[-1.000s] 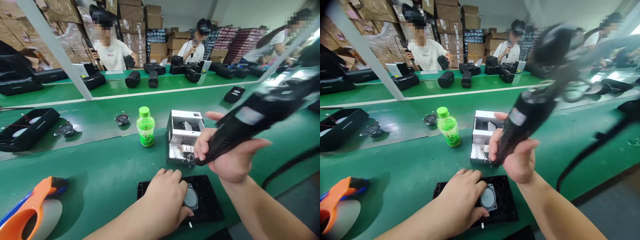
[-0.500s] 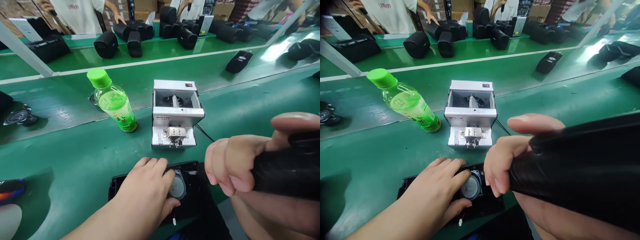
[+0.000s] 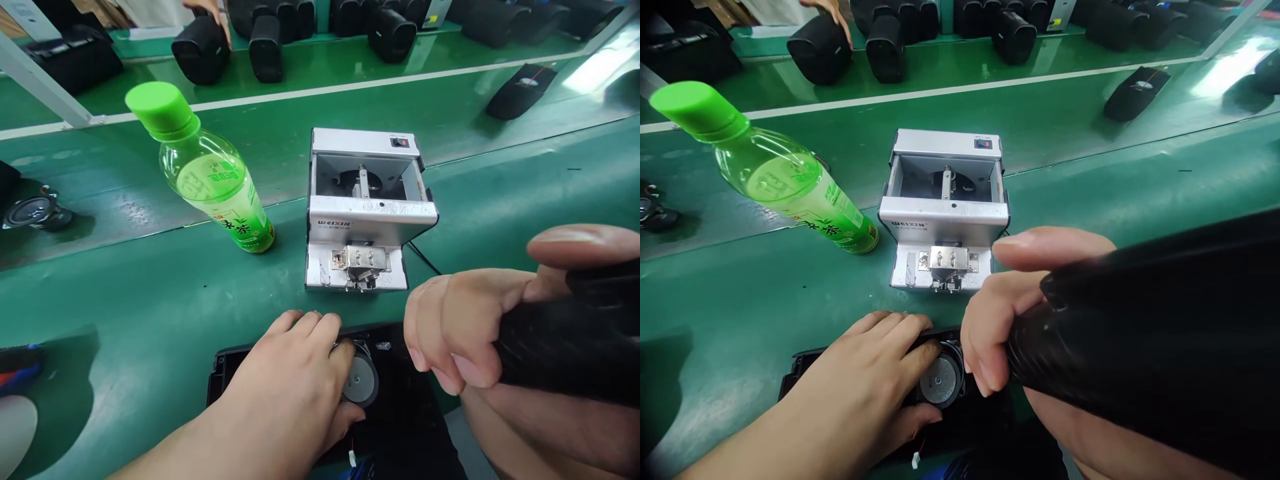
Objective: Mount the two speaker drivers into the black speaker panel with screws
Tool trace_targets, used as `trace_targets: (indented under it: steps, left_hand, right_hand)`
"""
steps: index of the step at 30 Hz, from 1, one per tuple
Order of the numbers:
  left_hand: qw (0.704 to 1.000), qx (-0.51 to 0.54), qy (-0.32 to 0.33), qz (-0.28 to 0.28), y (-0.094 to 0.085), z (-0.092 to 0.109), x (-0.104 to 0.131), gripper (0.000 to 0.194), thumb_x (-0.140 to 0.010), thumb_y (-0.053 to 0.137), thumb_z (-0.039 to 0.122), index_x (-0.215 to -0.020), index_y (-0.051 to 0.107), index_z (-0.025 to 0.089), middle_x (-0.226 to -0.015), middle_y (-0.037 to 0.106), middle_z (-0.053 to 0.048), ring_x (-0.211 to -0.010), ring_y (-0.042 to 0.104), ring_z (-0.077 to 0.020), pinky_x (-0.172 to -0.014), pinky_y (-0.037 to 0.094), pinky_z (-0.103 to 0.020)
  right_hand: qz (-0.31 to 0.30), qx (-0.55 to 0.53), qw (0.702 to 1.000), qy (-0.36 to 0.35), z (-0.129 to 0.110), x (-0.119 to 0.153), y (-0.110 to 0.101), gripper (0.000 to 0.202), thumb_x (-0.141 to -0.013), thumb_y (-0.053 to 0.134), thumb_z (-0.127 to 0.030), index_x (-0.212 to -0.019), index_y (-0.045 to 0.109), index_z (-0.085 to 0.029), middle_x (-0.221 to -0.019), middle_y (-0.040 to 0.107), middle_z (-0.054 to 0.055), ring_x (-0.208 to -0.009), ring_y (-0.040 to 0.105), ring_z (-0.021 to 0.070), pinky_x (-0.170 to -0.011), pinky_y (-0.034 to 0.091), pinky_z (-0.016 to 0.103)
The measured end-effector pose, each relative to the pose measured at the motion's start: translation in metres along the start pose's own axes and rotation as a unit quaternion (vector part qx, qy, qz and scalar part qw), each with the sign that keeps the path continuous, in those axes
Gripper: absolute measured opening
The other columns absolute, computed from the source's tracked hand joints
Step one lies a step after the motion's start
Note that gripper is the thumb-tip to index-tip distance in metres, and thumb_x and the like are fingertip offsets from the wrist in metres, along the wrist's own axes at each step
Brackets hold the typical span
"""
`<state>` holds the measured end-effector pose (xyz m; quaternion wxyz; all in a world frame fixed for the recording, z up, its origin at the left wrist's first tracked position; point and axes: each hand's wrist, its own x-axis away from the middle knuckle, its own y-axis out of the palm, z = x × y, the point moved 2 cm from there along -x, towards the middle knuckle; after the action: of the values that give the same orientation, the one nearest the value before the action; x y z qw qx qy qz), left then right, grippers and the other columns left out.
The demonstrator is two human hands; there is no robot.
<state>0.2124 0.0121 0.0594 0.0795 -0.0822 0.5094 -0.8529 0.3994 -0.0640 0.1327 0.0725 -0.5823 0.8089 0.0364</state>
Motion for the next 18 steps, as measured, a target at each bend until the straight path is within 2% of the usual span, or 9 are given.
trace_targets:
  steps: [4, 9, 12, 14, 16, 18]
  left_hand:
    - [1.0, 0.003, -0.003, 0.005, 0.0, 0.001, 0.001, 0.044, -0.086, 0.09, 0.058, -0.1, 0.07, 0.021, -0.1, 0.064, -0.004, -0.095, 0.067, -0.0301, -0.087, 0.06, -0.052]
    - [1.0, 0.001, -0.004, 0.01, 0.0, 0.001, 0.002, 0.044, -0.087, 0.088, 0.06, -0.097, 0.069, 0.022, -0.099, 0.064, -0.004, -0.089, 0.067, -0.0293, -0.077, 0.06, -0.049]
    - [1.0, 0.007, -0.003, 0.012, -0.001, 0.001, 0.002, 0.043, -0.089, 0.087, 0.06, -0.097, 0.069, 0.021, -0.099, 0.065, -0.004, -0.088, 0.067, -0.0288, -0.075, 0.059, -0.048]
    - [1.0, 0.009, -0.005, 0.011, -0.001, 0.001, 0.003, 0.043, -0.09, 0.085, 0.06, -0.097, 0.069, 0.021, -0.099, 0.065, -0.004, -0.088, 0.067, -0.0289, -0.074, 0.059, -0.048]
    - [1.0, 0.011, -0.008, 0.008, -0.001, 0.001, 0.003, 0.042, -0.092, 0.083, 0.06, -0.097, 0.07, 0.021, -0.099, 0.065, -0.004, -0.087, 0.067, -0.0286, -0.073, 0.058, -0.047]
    - [1.0, 0.01, -0.015, 0.002, -0.001, 0.001, 0.002, 0.041, -0.092, 0.083, 0.061, -0.096, 0.07, 0.022, -0.098, 0.064, -0.003, -0.087, 0.067, -0.0278, -0.072, 0.057, -0.045]
  right_hand:
    - [0.023, 0.015, 0.999, 0.02, 0.007, -0.006, 0.001, 0.075, -0.062, 0.093, -0.074, -0.13, 0.069, -0.055, -0.072, 0.067, 0.003, -0.07, 0.071, 0.0373, -0.049, 0.057, 0.052]
    - [0.012, -0.002, 1.0, 0.014, 0.013, -0.002, 0.003, 0.07, -0.066, 0.096, -0.066, -0.129, 0.069, -0.053, -0.071, 0.067, 0.001, -0.069, 0.072, 0.0347, -0.052, 0.06, 0.051]
    - [0.0, -0.023, 1.0, -0.006, 0.013, 0.005, 0.002, 0.061, -0.079, 0.095, -0.055, -0.133, 0.067, -0.05, -0.066, 0.064, -0.003, -0.056, 0.066, 0.0266, -0.048, 0.059, 0.045]
    - [-0.01, -0.043, 0.999, -0.021, 0.013, 0.007, 0.001, 0.05, -0.091, 0.087, -0.049, -0.136, 0.066, -0.045, -0.066, 0.064, -0.005, -0.05, 0.063, 0.0215, -0.046, 0.057, 0.042]
    - [-0.033, -0.057, 0.997, -0.033, 0.014, 0.008, 0.0, 0.036, -0.103, 0.074, -0.047, -0.137, 0.066, -0.04, -0.069, 0.066, -0.004, -0.051, 0.065, 0.0195, -0.046, 0.057, 0.04]
    - [-0.057, -0.06, 0.996, -0.037, 0.016, 0.008, 0.001, 0.029, -0.109, 0.064, -0.042, -0.138, 0.066, -0.039, -0.071, 0.068, -0.003, -0.054, 0.067, 0.02, -0.047, 0.058, 0.04]
